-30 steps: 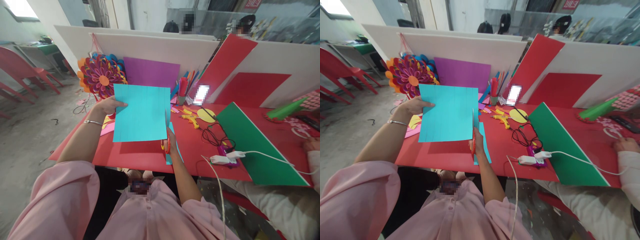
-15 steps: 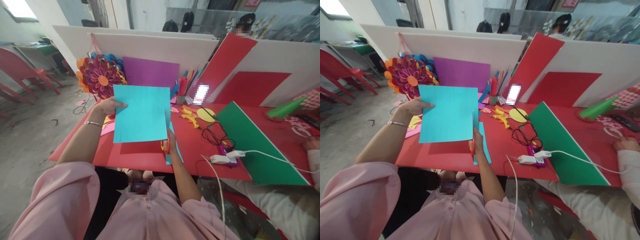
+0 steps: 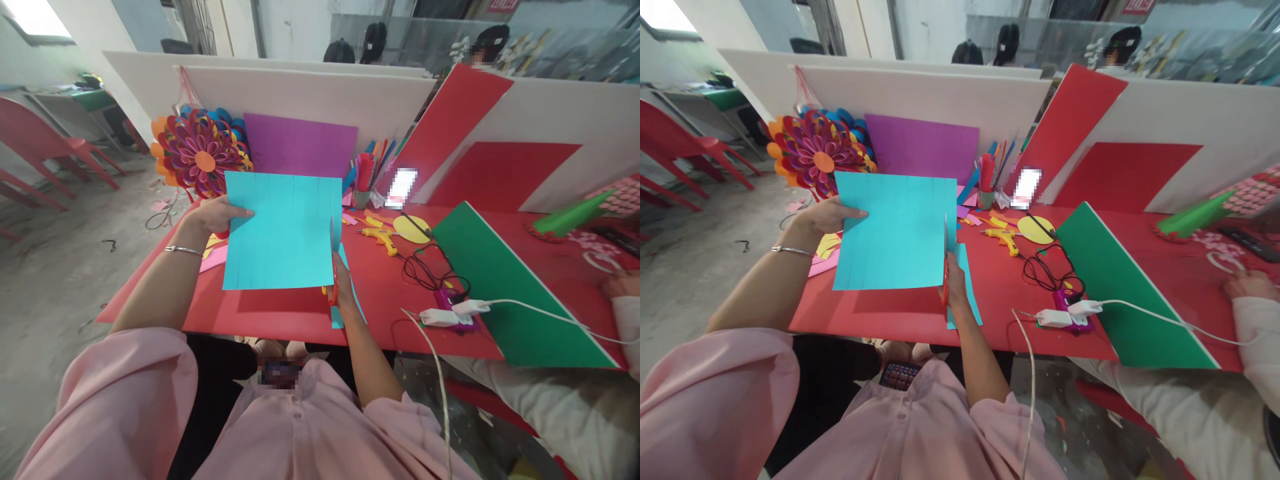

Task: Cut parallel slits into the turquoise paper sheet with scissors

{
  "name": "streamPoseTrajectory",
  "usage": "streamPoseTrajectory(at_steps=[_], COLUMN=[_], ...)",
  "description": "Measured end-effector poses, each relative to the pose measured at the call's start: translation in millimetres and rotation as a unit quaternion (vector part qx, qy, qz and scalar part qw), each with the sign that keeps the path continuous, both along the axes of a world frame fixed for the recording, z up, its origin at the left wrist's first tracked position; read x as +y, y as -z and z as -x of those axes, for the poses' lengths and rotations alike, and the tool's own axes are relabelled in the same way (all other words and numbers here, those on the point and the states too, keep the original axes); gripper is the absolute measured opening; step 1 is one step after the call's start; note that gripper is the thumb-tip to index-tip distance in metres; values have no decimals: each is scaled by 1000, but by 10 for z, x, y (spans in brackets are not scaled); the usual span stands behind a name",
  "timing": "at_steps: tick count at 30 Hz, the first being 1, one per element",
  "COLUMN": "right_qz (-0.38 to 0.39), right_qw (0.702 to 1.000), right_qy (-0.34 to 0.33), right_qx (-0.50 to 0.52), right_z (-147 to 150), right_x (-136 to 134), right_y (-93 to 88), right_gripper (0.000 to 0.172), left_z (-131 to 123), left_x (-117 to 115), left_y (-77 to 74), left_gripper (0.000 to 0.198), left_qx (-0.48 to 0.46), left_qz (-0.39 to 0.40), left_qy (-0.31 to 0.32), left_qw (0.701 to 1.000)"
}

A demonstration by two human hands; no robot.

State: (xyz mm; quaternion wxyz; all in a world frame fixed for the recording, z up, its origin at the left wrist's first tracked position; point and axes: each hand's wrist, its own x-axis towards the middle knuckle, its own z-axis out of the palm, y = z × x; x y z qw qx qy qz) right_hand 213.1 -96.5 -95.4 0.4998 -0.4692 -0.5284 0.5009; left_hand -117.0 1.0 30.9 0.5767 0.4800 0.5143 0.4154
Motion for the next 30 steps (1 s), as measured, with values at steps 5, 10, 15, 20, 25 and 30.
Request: streamPoseTrajectory(at_steps=[5,10,15,20,25,30], right_qz=[45,74,112,135,110,6], right_qw=[997,993,983,976,981,993], right_qy=[12,25,49,55,57,40], right_qx=[55,93,140,164,151,110], right_z=[40,52,74,90,77,9], right_x=[-38,-35,16,35,38,85], right_y=[-104,-113,-89,-56,-12,35], right_gripper=[19,15,26,28,28,40], left_z=[-37,-29,-19,-20,-19,-19], left_x=[-46,-52,-50,-42,-36,-50], left_y=[-27,-25,9,32,31,42], left_gripper=[54,49,50,49,48,44], left_qx=[6,16,6,4,1,3], left_qz=[-1,0,-8,-5,-1,0], left_qy=[3,2,10,13,10,10], left_qw=[1000,1000,1000,1000,1000,1000])
